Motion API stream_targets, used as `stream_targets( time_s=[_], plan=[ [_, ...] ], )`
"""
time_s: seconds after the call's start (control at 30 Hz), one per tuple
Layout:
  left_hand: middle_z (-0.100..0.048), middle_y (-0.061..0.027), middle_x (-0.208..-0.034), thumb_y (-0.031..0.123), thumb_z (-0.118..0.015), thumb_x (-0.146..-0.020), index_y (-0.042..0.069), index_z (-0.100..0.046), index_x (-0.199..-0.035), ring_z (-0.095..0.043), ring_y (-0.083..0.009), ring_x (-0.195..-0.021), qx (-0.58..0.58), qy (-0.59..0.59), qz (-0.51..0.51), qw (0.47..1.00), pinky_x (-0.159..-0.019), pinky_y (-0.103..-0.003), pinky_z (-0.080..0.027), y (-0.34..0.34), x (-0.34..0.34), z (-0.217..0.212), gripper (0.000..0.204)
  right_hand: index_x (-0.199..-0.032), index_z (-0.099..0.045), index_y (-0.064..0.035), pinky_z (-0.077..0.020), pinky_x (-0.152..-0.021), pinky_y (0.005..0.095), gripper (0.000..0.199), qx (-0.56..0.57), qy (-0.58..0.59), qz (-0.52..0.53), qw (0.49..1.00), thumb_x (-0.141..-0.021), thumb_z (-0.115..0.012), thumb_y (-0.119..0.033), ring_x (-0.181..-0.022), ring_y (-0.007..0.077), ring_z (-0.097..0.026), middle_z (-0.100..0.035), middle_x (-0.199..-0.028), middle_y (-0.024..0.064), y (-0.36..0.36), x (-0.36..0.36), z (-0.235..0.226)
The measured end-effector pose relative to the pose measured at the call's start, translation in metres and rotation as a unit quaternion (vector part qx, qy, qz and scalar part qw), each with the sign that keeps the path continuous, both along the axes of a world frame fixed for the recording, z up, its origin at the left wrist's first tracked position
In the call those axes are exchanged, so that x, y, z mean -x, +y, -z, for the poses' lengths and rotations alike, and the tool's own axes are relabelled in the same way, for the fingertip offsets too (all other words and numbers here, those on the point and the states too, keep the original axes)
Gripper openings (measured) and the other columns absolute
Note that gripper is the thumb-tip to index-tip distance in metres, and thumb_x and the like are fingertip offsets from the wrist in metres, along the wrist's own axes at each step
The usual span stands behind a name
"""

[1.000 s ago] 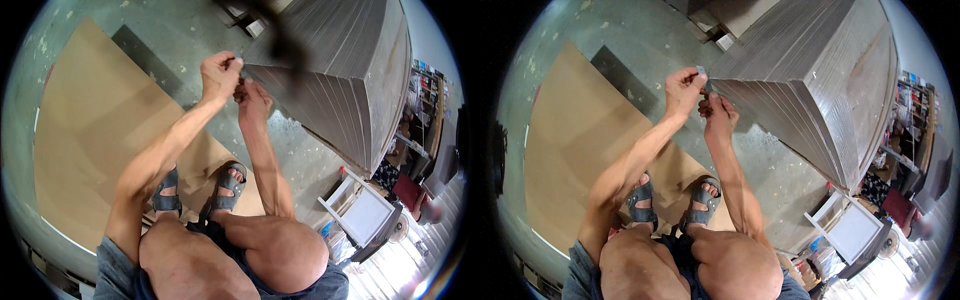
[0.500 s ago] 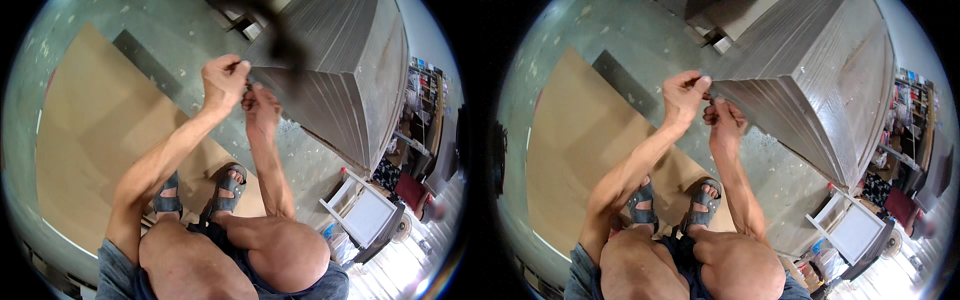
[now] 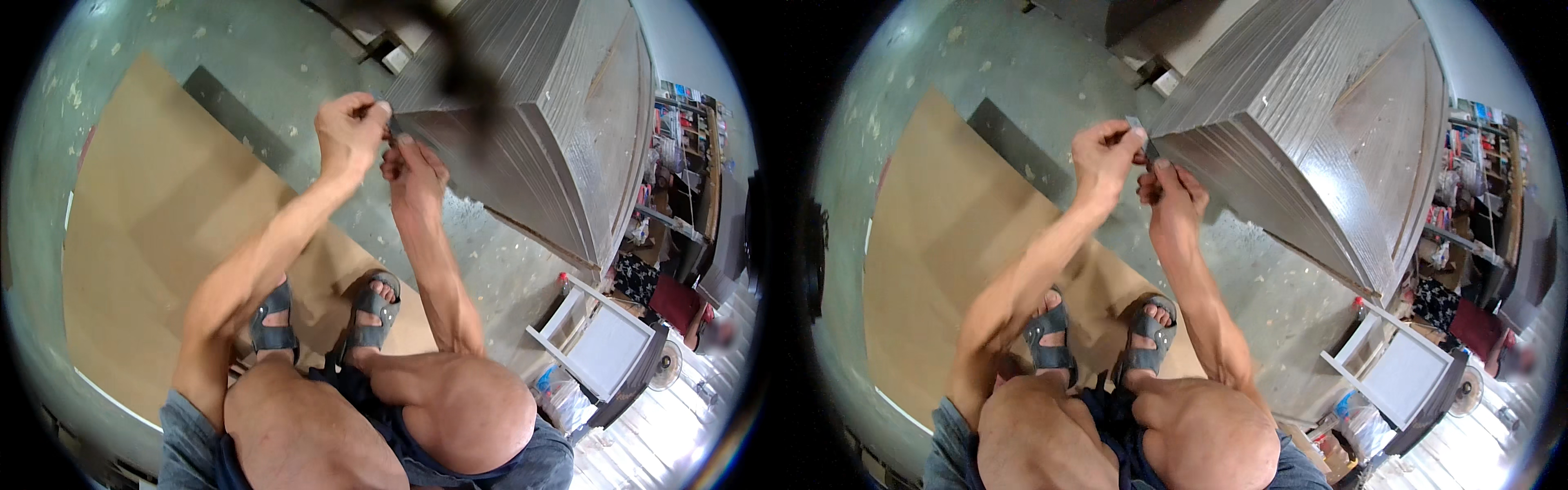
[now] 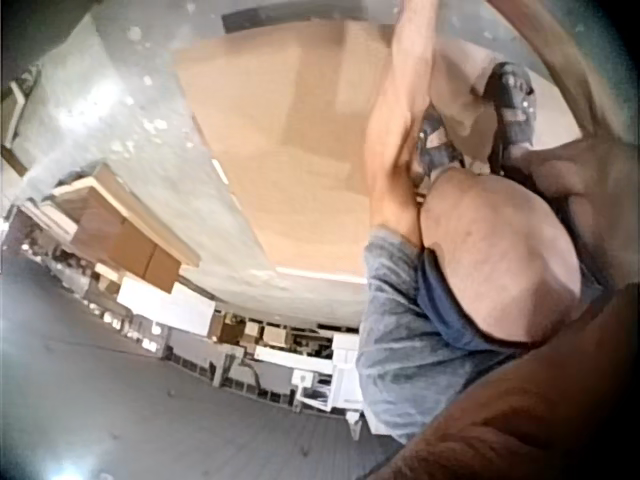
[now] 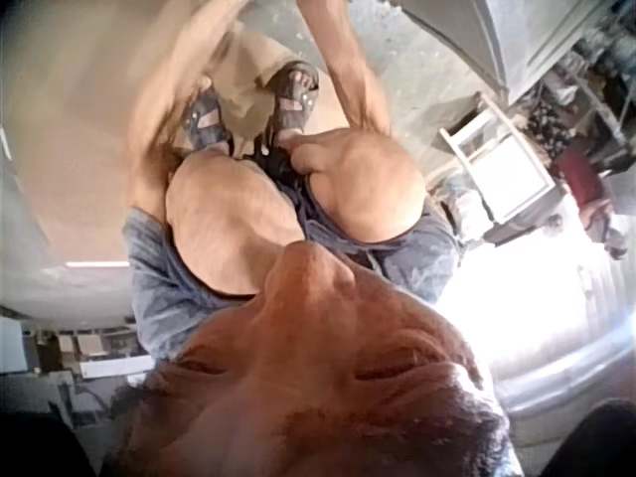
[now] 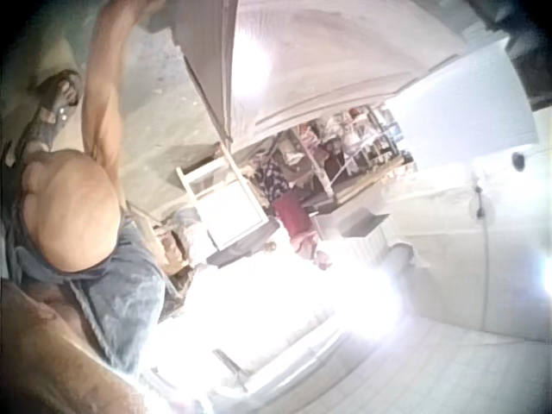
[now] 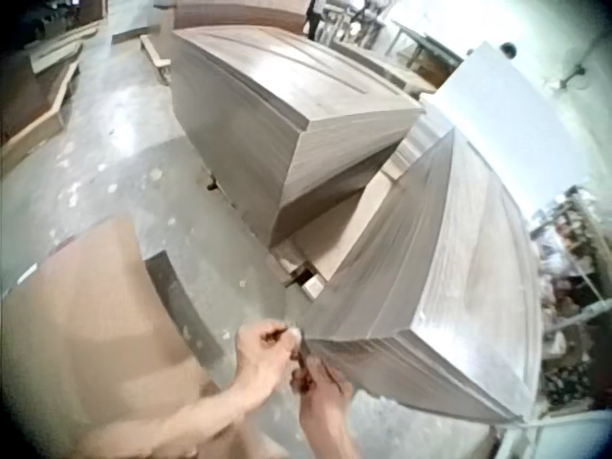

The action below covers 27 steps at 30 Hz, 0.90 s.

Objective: The person uses a small metal blade to scrape and clean the edges of a grey furniture unit while squatting, then stands and aligns white wooden planks on a table using a rubber mallet.

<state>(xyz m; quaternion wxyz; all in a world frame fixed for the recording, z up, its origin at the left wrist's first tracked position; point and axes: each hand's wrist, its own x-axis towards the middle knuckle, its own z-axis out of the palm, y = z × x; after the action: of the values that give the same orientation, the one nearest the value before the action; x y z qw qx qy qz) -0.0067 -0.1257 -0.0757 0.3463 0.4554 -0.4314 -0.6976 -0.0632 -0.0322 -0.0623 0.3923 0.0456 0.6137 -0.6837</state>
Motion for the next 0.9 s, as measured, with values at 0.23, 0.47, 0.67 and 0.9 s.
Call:
stream_targets(
  time_s=[0.23,0.47,0.67,0.9],
  plan=[
    [-0.068,-0.0073,-0.076,0.006,-0.069,-0.088,-0.008,-0.068,-0.092,-0.063,-0.0094,-0.065,0.204,0.146,0.078,0.965,-0.057,-0.023,-0.051,0.010,-0.011,-0.107,0.014,-0.096,-0.063,0.0049,-0.0415,-0.050,0.0273,0.021,0.125,0.091,0.020,0.988,-0.099,-0.058,-0.016,-0.054,0.0148,-0.055,-0.063,-0.070,0.0101,0.024,-0.012,-0.105],
    [-0.066,-0.0080,-0.069,0.005,-0.065,-0.083,-0.009,-0.067,-0.082,-0.063,-0.0130,-0.056,-0.047,-0.003,-0.014,0.999,-0.050,-0.028,-0.049,-0.014,-0.005,0.007,0.014,-0.094,-0.063,0.0038,-0.0456,-0.055,0.0285,0.021,0.008,-0.027,-0.045,0.999,-0.098,-0.060,-0.017,-0.060,0.0157,-0.058,-0.065,-0.074,0.0093,-0.010,-0.002,0.010],
    [-0.066,-0.0072,-0.073,0.007,-0.068,-0.086,-0.009,-0.066,-0.088,-0.062,-0.0122,-0.062,-0.016,-0.044,0.034,0.998,-0.056,-0.026,-0.050,-0.013,0.001,0.012,0.016,-0.092,-0.063,0.0039,-0.0458,-0.055,0.0292,0.019,0.004,-0.028,-0.005,1.000,-0.097,-0.061,-0.014,-0.060,0.0179,-0.059,-0.065,-0.074,0.0100,-0.008,0.000,0.014],
    [-0.068,-0.0064,-0.076,0.003,-0.069,-0.087,-0.007,-0.068,-0.092,-0.062,-0.0084,-0.063,0.196,0.134,0.074,0.969,-0.054,-0.022,-0.050,0.013,-0.011,-0.114,0.011,-0.097,-0.062,0.0028,-0.0428,-0.052,0.0270,0.023,0.124,0.101,0.034,0.987,-0.099,-0.060,-0.020,-0.054,0.0149,-0.055,-0.062,-0.067,0.0084,0.028,-0.019,-0.105]
  ],
)
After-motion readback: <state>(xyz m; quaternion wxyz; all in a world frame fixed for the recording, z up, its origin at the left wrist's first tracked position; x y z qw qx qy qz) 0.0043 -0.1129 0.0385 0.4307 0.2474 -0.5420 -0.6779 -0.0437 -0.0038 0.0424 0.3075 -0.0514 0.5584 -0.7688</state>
